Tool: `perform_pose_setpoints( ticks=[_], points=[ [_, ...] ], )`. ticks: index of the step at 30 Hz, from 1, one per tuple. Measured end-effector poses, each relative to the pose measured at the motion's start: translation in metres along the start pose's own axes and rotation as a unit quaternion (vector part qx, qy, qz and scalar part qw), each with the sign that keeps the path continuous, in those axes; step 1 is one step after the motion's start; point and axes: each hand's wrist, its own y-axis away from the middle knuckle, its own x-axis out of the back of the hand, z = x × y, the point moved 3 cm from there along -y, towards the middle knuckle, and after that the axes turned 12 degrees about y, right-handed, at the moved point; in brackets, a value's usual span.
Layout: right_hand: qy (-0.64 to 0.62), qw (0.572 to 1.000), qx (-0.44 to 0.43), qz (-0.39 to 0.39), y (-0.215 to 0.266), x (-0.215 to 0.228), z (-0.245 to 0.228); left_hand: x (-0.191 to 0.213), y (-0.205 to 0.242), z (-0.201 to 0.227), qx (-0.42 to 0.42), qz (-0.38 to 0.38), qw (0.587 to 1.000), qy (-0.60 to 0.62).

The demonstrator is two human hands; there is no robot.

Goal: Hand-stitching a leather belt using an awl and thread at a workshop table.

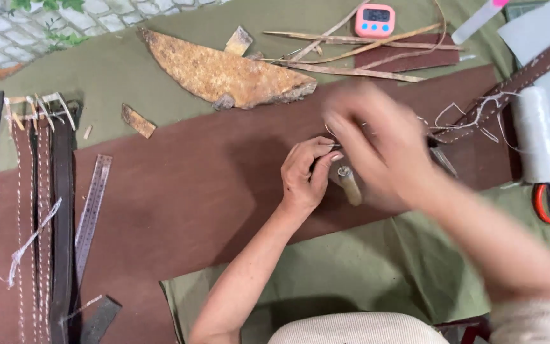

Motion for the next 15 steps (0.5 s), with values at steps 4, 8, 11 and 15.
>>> perform_pose_setpoints(
  ticks=[4, 8, 11, 15],
  points=[
    [-0.072, 0.982, -0.074, 0.161, 0.121, -0.056, 0.065, 0.002, 0.003, -0.006, 0.031, 0.068, 0.995, 0.069],
    [-0.233, 0.938, -0.254, 0.020, 0.137, -0.084, 0.079, -0.003, 0.007, -0.001, 0.093, 0.088, 0.987, 0.096],
    [-0.578, 0.744, -0.309, -0.126, 0.152, -0.100, 0.084, -0.004, 0.012, 0.007, 0.120, 0.098, 0.983, 0.103],
    [-0.719, 0.613, -0.304, -0.122, 0.161, -0.114, 0.079, 0.000, 0.013, 0.019, 0.143, 0.129, 0.976, 0.100]
  ],
)
